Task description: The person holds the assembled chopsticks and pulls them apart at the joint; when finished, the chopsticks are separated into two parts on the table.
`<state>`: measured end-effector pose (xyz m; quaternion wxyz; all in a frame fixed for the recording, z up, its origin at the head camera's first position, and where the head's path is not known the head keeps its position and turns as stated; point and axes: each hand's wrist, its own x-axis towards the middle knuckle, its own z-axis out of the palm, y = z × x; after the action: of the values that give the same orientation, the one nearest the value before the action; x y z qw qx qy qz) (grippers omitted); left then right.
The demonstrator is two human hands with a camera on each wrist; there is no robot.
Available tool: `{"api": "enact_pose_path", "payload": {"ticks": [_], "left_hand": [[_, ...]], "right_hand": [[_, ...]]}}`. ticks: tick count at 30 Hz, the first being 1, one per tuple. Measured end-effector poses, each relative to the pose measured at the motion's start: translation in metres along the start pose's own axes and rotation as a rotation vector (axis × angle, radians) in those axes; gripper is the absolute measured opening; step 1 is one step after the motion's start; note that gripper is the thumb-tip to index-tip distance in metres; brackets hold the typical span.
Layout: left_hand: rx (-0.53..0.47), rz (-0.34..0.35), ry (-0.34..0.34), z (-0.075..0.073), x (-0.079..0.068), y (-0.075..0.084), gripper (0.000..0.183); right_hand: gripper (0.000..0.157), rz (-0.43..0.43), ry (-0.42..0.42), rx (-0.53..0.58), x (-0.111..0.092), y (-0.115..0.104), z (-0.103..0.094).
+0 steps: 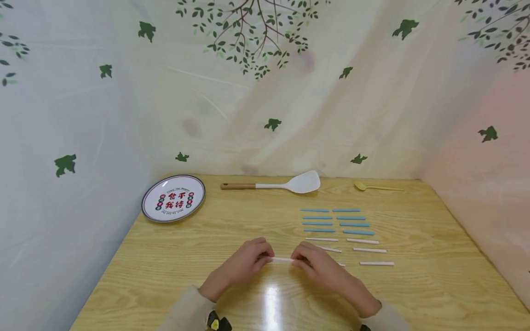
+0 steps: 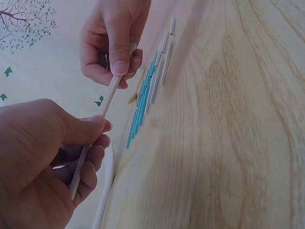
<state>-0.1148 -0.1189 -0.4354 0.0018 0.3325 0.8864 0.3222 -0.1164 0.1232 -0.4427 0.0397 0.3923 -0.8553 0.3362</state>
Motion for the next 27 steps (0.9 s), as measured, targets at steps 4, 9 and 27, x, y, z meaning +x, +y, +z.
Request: {"api": "enact_pose_path", "payload": {"ticks": [4, 9, 27], "left_hand": [[-0.008, -0.002, 0.04, 0.002, 0.002, 0.003, 0.006], [-0.017, -0.022, 0.066, 0.002, 0.006, 0.008, 0.006], [-0.02, -0.012, 0.119, 0.007, 0.016, 0.023, 0.006]], "right_hand": [[0.004, -0.014, 0.027, -0.009, -0.003, 0.001, -0.001], [0.004, -0.025, 0.048, 0.008, -0.006, 0.001, -0.005], [0.007, -0.017, 0.069, 0.006, -0.015, 0.006, -0.019]]}}
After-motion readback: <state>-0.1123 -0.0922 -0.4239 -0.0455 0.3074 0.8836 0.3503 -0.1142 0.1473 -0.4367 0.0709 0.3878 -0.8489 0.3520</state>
